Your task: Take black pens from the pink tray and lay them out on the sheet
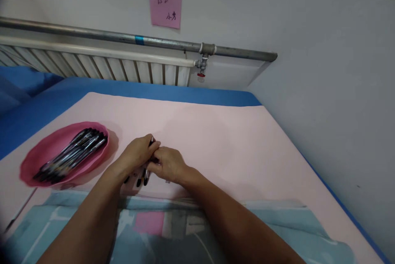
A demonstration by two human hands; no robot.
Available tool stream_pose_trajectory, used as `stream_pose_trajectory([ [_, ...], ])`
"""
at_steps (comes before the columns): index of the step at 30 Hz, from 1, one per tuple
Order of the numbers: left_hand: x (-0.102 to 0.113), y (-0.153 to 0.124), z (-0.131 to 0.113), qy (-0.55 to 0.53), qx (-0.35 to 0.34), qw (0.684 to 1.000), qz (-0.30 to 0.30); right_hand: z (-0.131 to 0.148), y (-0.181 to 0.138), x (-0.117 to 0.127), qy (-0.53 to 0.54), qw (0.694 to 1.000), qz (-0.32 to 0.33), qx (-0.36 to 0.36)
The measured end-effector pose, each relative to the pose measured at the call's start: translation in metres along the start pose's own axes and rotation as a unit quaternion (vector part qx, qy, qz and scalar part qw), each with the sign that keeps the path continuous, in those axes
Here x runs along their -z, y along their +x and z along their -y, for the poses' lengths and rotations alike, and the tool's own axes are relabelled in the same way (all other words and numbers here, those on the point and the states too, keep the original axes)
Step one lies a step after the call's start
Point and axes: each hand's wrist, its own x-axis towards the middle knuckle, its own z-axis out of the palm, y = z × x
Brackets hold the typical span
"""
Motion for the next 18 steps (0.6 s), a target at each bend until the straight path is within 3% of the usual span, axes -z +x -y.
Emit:
stream_pose_trajectory([
  [18,-0.0022,0.0003,0.0028,-0.011,-0.015,1.000,-0.012,0.0000,-0.0001,-0.0003,0.005,1.000,-0.005,0.002],
])
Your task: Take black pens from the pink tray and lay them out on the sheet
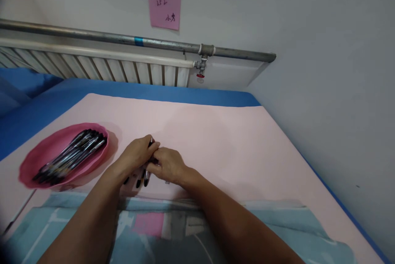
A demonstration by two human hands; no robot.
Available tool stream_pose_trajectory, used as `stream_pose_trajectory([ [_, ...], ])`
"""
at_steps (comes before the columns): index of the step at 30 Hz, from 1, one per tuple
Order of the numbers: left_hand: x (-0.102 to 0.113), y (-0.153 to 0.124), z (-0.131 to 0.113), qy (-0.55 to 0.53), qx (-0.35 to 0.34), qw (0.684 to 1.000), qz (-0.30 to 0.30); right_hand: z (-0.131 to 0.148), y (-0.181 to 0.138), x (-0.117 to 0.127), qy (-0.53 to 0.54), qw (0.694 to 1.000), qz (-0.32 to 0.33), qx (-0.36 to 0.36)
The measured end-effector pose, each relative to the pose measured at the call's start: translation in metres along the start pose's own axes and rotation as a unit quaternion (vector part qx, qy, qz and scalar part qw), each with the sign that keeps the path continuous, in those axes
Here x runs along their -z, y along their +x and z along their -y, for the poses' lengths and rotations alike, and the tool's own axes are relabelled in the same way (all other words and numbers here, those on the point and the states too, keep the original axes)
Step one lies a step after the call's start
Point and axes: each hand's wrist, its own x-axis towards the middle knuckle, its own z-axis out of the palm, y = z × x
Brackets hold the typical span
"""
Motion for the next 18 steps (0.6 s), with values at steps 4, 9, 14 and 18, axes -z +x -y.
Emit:
stream_pose_trajectory([
  [4,-0.0004,0.0007,-0.0002,0.006,-0.002,1.000,0.003,0.0002,0.0000,0.0003,-0.001,1.000,0.009,-0.007],
  [9,-0.0008,0.0003,-0.0008,0.005,0.001,1.000,0.002,0.0004,0.0001,0.0008,0.000,1.000,0.009,-0.008],
  [14,-0.0001,0.0001,-0.0017,-0.003,-0.001,1.000,-0.003,0.0002,0.0000,0.0004,-0.001,1.000,0.005,-0.009],
  [18,0.0009,-0.0001,-0.0023,-0.007,0.001,1.000,0.000,0.0000,-0.0002,-0.0003,0.002,1.000,0.000,-0.006],
])
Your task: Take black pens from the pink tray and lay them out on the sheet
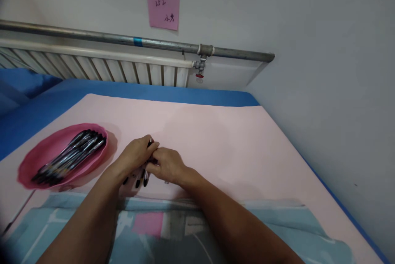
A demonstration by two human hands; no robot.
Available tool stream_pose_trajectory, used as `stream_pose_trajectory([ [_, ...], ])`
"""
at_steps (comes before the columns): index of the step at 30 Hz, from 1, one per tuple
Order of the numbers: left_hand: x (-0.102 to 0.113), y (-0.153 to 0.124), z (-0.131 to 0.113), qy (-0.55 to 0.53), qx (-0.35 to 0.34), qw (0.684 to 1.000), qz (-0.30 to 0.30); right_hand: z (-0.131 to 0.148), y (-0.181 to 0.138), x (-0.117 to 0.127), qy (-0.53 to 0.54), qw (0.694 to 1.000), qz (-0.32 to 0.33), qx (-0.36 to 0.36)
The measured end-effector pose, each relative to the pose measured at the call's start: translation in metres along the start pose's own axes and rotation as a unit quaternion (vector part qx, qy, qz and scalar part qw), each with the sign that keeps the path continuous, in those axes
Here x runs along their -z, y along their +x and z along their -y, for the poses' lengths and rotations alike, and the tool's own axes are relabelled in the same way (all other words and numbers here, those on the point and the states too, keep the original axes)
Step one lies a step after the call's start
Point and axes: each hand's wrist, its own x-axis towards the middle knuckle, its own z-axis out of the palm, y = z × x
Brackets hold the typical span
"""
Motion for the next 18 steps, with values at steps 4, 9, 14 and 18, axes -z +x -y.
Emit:
stream_pose_trajectory([
  [4,-0.0001,0.0001,0.0004,-0.005,0.001,1.000,-0.001,0.0000,0.0002,-0.0003,0.000,1.000,-0.001,-0.001],
  [9,-0.0011,0.0005,0.0017,-0.008,-0.002,1.000,-0.004,-0.0002,0.0005,-0.0002,0.000,1.000,-0.002,-0.002],
  [14,-0.0010,0.0004,0.0020,-0.014,0.000,1.000,-0.001,-0.0004,0.0002,0.0000,-0.002,1.000,-0.005,0.005],
  [18,0.0003,-0.0007,0.0007,-0.008,0.005,1.000,-0.003,-0.0005,0.0005,-0.0003,-0.003,1.000,-0.006,0.006],
])
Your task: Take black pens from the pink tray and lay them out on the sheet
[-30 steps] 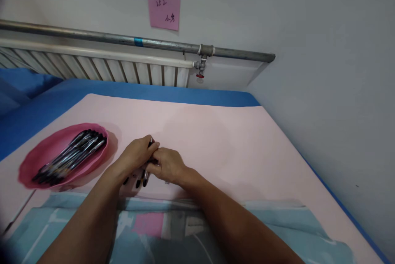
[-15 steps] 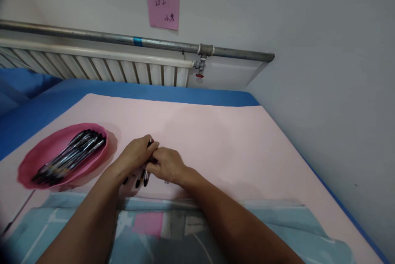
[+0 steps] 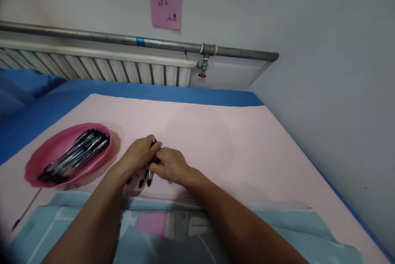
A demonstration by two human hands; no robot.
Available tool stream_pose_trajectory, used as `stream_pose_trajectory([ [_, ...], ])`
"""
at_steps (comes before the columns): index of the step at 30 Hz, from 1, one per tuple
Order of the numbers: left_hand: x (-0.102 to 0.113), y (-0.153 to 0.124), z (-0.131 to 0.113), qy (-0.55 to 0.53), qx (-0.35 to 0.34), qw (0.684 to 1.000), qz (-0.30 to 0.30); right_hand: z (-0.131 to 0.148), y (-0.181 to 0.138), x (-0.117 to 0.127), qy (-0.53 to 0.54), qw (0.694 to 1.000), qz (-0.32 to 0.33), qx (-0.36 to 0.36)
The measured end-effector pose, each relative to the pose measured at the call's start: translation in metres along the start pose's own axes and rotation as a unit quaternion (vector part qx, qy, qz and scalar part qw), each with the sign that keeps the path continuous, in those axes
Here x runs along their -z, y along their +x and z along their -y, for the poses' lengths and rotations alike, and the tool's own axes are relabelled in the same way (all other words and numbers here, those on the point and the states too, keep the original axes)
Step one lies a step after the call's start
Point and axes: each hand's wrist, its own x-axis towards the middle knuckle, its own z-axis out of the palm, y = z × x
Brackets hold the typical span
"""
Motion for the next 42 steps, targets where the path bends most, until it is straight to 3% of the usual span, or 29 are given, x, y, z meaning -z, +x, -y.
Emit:
stream_pose_trajectory([
  [32,0.001,0.000,0.001,-0.019,-0.002,1.000,-0.007,0.003,0.001,0.001,0.005,1.000,0.001,-0.024],
  [38,0.002,0.004,0.008,-0.185,-0.017,0.982,-0.028,-0.002,0.002,-0.001,0.033,0.998,-0.005,-0.045],
  [42,0.002,0.005,0.014,-0.388,-0.004,0.922,-0.005,-0.006,0.004,-0.001,0.113,0.992,-0.004,-0.051],
])
